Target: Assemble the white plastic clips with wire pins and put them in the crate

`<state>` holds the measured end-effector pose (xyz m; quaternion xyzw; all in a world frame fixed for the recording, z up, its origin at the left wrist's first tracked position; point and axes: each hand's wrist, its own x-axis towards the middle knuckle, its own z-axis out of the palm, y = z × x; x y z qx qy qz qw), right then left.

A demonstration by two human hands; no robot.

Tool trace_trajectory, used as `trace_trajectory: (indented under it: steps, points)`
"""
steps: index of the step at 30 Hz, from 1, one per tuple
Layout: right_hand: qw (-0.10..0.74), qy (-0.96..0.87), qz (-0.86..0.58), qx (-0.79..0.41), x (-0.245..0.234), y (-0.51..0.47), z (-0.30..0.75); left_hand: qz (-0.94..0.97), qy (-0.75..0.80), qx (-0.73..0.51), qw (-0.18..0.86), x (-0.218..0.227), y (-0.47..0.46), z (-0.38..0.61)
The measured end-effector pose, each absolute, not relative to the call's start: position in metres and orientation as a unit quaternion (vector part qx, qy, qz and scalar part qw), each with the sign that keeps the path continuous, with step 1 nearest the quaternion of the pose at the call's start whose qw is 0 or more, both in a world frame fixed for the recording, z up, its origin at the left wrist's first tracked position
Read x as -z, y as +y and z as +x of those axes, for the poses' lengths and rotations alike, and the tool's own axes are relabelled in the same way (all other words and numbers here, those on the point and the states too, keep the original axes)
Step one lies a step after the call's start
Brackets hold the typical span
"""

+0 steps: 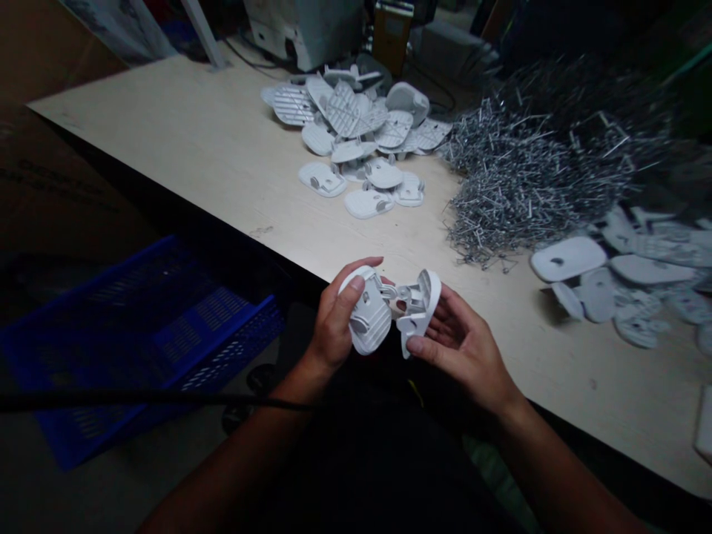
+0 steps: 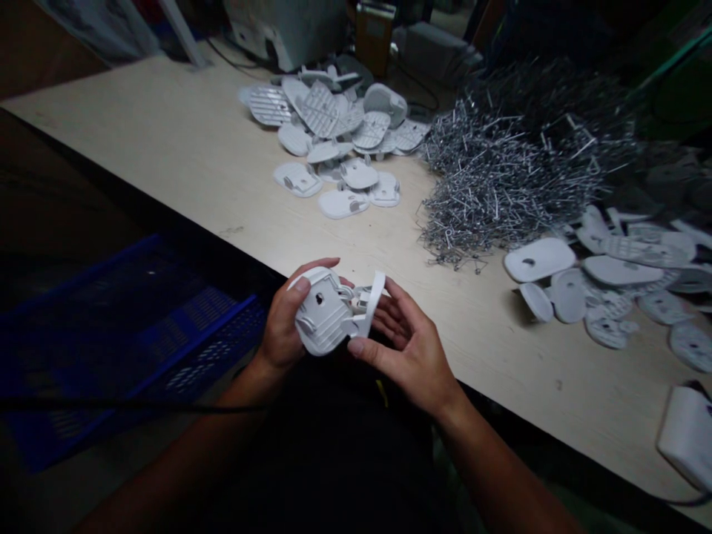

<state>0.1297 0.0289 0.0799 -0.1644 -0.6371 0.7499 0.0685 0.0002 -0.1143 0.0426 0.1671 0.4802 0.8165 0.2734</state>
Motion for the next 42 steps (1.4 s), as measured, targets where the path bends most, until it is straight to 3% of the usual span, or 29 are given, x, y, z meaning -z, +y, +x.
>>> trace_trajectory:
  steps: [10, 14, 19, 26, 37, 42]
  points:
    - [0.082, -0.66, -0.138, -0.734, -0.077, 0.025, 0.13, 0.143, 0.492, -0.818, 0.26, -0.043, -0.111, 0.006]
    - [0.128, -0.728, -0.099, -0.666, -0.064, 0.018, 0.131, 0.119, 0.48, -0.828, 0.263, -0.046, -0.106, 0.014]
    - [0.17, -0.804, -0.07, -0.566, -0.056, 0.015, 0.134, 0.025, 0.376, -0.853, 0.36, -0.059, -0.101, 0.009]
    - [0.191, -0.834, -0.048, -0.515, -0.055, 0.015, 0.138, 0.048, 0.417, -0.843, 0.338, -0.061, -0.099, 0.012]
    - [0.187, -0.833, 0.001, -0.52, -0.052, 0.022, 0.121, 0.087, 0.517, -0.818, 0.238, -0.064, -0.095, 0.014]
    - [0.158, -0.806, -0.002, -0.57, -0.052, 0.038, 0.107, 0.094, 0.497, -0.818, 0.275, -0.061, -0.097, -0.002]
